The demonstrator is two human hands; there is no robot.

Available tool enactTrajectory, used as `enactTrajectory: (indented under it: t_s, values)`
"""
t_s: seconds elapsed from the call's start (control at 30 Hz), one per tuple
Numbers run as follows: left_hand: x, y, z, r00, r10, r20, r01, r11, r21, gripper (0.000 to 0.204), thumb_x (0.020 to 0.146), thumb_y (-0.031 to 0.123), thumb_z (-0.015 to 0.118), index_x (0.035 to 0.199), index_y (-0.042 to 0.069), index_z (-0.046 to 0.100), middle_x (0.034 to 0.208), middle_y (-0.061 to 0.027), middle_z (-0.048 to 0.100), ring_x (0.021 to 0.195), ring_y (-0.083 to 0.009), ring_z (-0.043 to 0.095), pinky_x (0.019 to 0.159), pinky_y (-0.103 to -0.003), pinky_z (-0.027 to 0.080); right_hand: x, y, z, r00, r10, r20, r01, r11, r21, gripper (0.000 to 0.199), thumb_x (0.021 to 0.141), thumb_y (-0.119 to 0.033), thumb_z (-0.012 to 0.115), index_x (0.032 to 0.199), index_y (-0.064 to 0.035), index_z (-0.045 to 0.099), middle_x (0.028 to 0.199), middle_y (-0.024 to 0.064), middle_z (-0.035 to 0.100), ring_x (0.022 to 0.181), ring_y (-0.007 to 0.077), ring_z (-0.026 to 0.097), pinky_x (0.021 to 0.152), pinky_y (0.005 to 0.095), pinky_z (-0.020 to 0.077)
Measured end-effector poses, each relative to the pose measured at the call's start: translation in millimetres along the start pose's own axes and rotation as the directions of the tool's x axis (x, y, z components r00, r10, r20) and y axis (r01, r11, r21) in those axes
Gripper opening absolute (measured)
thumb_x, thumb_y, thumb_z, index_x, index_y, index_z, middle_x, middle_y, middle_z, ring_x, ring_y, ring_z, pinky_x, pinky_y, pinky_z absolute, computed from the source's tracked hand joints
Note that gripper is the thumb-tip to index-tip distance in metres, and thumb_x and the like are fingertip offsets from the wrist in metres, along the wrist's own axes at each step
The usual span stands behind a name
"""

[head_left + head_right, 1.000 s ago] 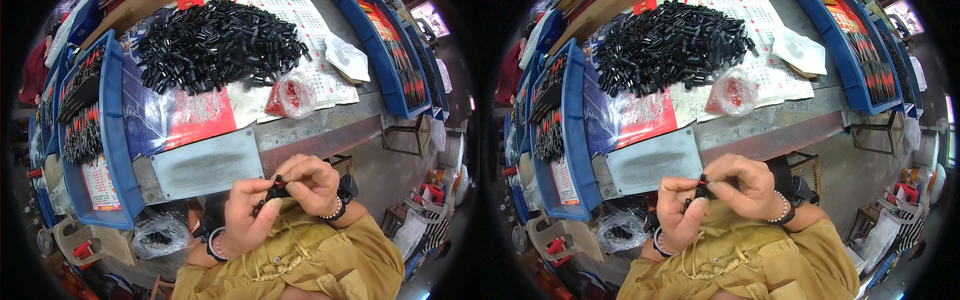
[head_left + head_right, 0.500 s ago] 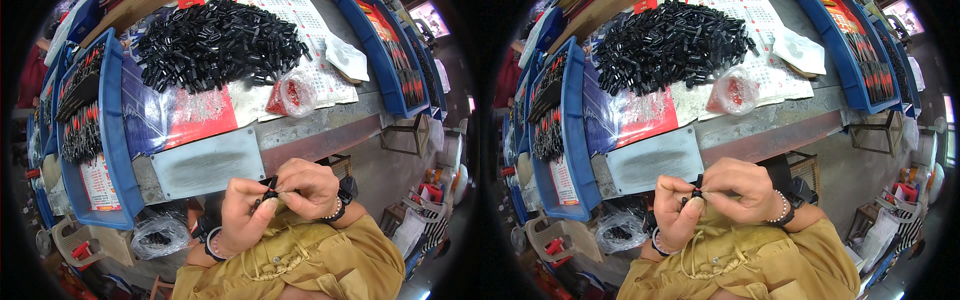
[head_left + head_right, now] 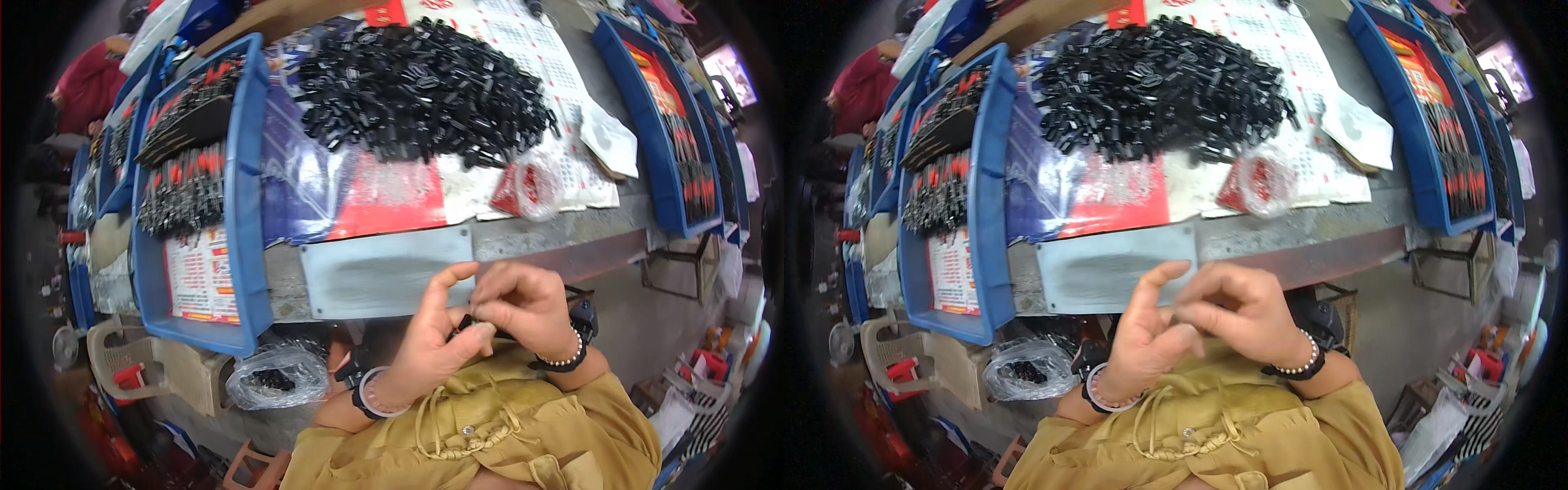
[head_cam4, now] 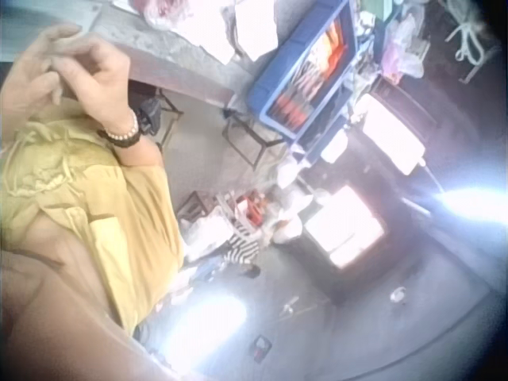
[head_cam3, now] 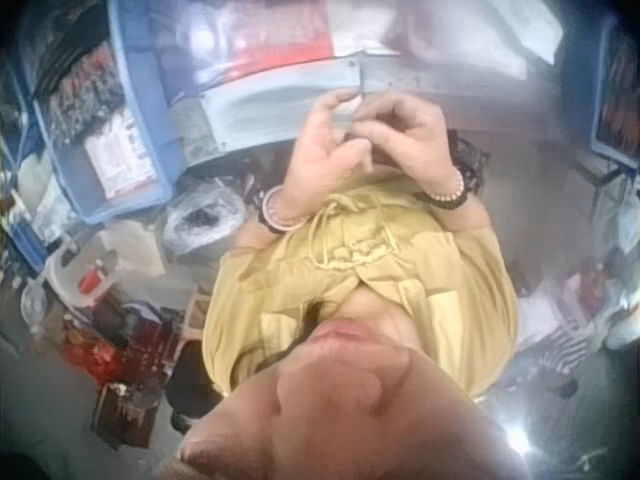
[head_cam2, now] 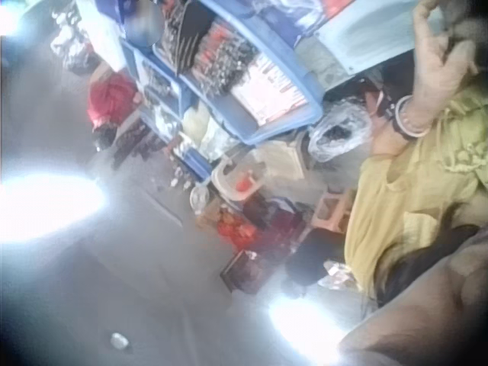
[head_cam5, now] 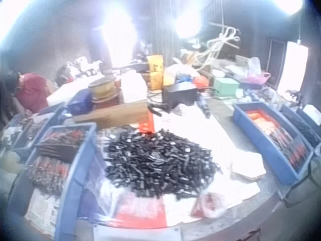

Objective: The person repeatedly picks a black plastic key cover from a pile, inserts a small red rubber piece into it, and places the assembled unit into a clear plastic bag. The process is repeated continuously throughout the clip.

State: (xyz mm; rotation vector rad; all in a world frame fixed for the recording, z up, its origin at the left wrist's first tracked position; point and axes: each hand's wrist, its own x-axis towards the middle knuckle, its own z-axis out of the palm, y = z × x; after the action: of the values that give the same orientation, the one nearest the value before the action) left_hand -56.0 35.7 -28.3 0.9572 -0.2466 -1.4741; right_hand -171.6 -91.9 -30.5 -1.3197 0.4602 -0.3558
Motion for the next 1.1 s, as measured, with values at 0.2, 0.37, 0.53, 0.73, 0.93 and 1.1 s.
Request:
enactTrajectory:
  t_s: [0.2,0.37,0.53,0.73,0.93,1.1]
  values:
    - [-5.3,29.4,-3.0,0.999,0.041,-0.004,-0.04,0.987,0.153,0.043,0.094,0.012,0.056,0.133,0.001,0.042,0.083,-0.0034,0.058,0.067,-0.0059,0.053,0.061,-0.018,0.042,3.2,-10.9,9.2,0.996,-0.087,-0.013,0.088,0.995,0.041,0.016,0.09,-0.004,0.059,0.104,0.0045,0.059,0.095,0.0105,0.067,0.08,0.0121,0.063,0.069,0.0248,0.0517]
    - [2.4,63.2,-13.9,0.912,0.275,-0.304,-0.265,0.961,0.075,0.027,0.097,0.01,0.048,0.12,-0.003,0.053,0.082,-0.0077,0.061,0.063,-0.01,0.056,0.057,-0.022,0.048,0.2,-15.6,-5.6,0.989,-0.114,-0.089,0.116,0.993,0.013,0.012,0.091,-0.003,0.057,0.1,0.0048,0.06,0.094,0.0091,0.063,0.08,0.0111,0.059,0.069,0.0229,0.0498]
    - [45.3,96.3,-43.5,0.791,0.555,-0.257,-0.346,0.753,0.56,0.025,0.094,0.008,0.051,0.117,-0.003,0.055,0.088,-0.0063,0.061,0.071,-0.0153,0.058,0.061,-0.026,0.048,-6.8,-11.1,-11.7,0.992,-0.115,0.054,0.122,0.982,-0.144,0.008,0.087,-0.003,0.061,0.091,0.004,0.062,0.084,0.0103,0.063,0.072,0.0138,0.06,0.064,0.0249,0.0479]
    - [101.6,101.7,-79.5,0.62,0.782,-0.063,0.24,-0.113,0.964,0.028,0.08,0.013,0.067,0.107,0.008,0.06,0.092,-0.0173,0.061,0.087,-0.0384,0.06,0.075,-0.045,0.048,-17.8,-11.9,-25.1,0.968,-0.19,0.165,0.229,0.936,-0.268,0.009,0.084,-0.004,0.063,0.092,0.0014,0.064,0.083,0.012,0.064,0.071,0.0226,0.063,0.064,0.0287,0.0486]
    - [115.5,99.6,-87.0,0.59,0.803,-0.086,0.336,-0.146,0.931,0.019,0.08,0.013,0.067,0.095,0.007,0.056,0.092,-0.0178,0.062,0.085,-0.0381,0.061,0.072,-0.047,0.047,-31.5,-8.1,-42.1,0.976,-0.171,0.137,0.206,0.93,-0.303,0.007,0.084,-0.002,0.063,0.089,0.0024,0.064,0.083,0.0101,0.065,0.072,0.0195,0.063,0.065,0.028,0.049]
    - [113.1,106.8,-97.0,0.572,0.81,-0.131,0.337,-0.086,0.938,0.022,0.081,0.019,0.067,0.096,0.007,0.057,0.082,-0.019,0.064,0.079,-0.0393,0.062,0.069,-0.047,0.046,-36.1,-2.4,-45.5,0.967,-0.217,0.133,0.248,0.921,-0.3,0.008,0.084,-0.003,0.064,0.09,0.0021,0.064,0.083,0.0102,0.065,0.072,0.0209,0.063,0.065,0.0288,0.0493]
